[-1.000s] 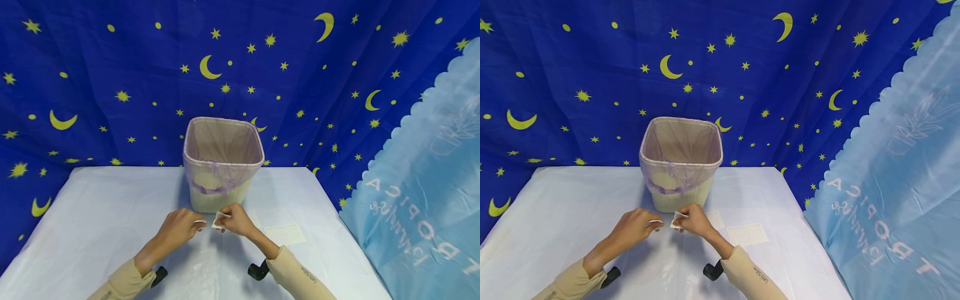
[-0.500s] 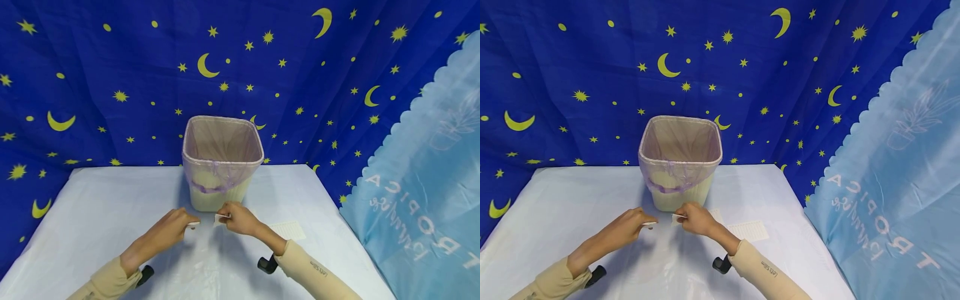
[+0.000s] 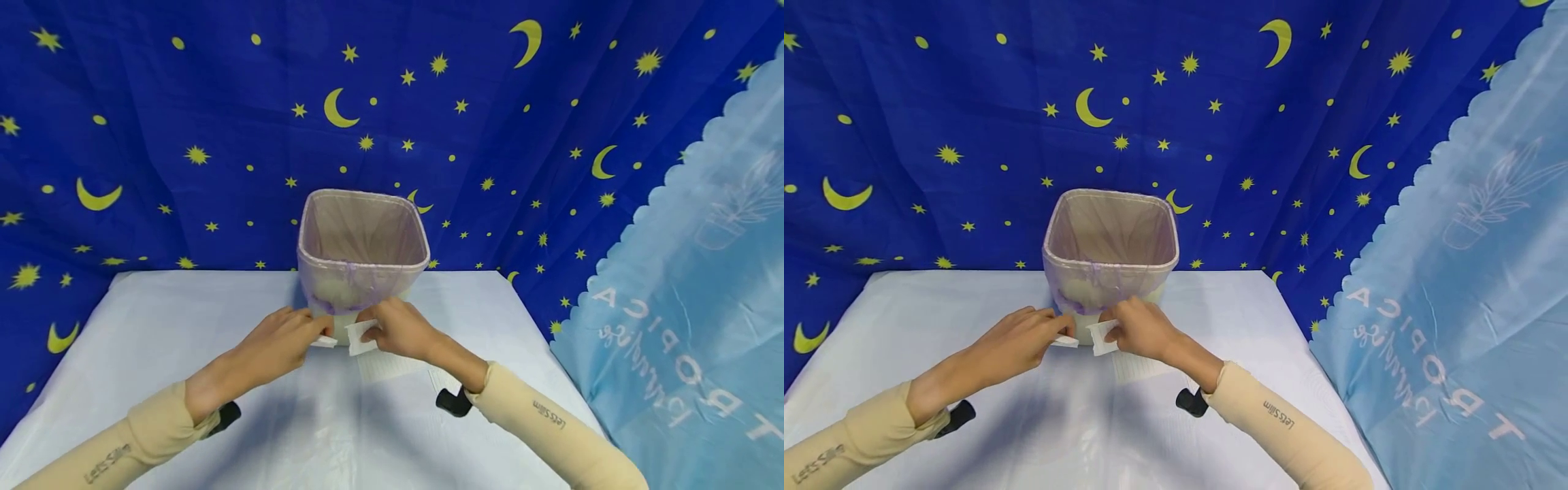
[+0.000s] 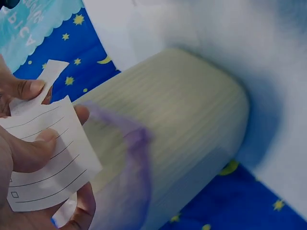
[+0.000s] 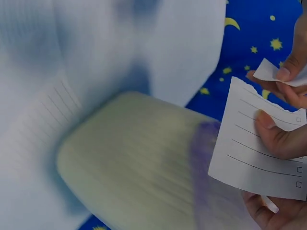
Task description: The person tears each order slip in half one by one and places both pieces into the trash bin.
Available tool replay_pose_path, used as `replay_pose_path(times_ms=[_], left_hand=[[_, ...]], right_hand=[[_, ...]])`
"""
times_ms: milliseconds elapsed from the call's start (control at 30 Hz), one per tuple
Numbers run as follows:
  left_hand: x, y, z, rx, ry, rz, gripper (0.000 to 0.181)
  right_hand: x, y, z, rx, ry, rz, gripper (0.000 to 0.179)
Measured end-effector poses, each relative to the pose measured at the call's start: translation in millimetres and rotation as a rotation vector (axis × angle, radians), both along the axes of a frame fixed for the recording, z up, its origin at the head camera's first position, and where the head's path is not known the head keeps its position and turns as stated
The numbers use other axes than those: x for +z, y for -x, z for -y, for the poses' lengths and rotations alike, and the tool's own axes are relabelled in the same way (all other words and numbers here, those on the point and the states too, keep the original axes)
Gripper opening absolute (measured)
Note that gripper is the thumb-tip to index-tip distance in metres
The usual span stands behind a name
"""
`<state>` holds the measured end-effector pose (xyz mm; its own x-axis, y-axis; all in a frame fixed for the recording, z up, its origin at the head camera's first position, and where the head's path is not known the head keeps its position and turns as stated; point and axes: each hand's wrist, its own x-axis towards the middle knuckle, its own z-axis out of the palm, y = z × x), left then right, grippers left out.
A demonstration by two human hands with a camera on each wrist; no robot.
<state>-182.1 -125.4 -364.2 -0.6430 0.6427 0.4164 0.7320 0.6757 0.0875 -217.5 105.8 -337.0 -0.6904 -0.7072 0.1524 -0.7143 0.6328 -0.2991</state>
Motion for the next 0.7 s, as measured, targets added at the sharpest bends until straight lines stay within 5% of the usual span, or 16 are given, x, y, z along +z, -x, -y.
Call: replay_pose_path(times_ms=[133,433,700], left_hand=[[25.0,5.4,-2.3,0.038,0.011,0.034,0.037],[73.6,19.4,-2.5,0.094,0.024,-0.025,0.039],[100.9,49.0,-11.2,0.161,-0.153,0.023,0.042]], right_hand=[[23.6,4.2,0,0.026,-0.007,-0.051,0.020],[62.3,21.9,0,0.027,0.096,-0.095,0.016],[78.2,43.9,0,-0.080,0.200,-0.168,0.037]])
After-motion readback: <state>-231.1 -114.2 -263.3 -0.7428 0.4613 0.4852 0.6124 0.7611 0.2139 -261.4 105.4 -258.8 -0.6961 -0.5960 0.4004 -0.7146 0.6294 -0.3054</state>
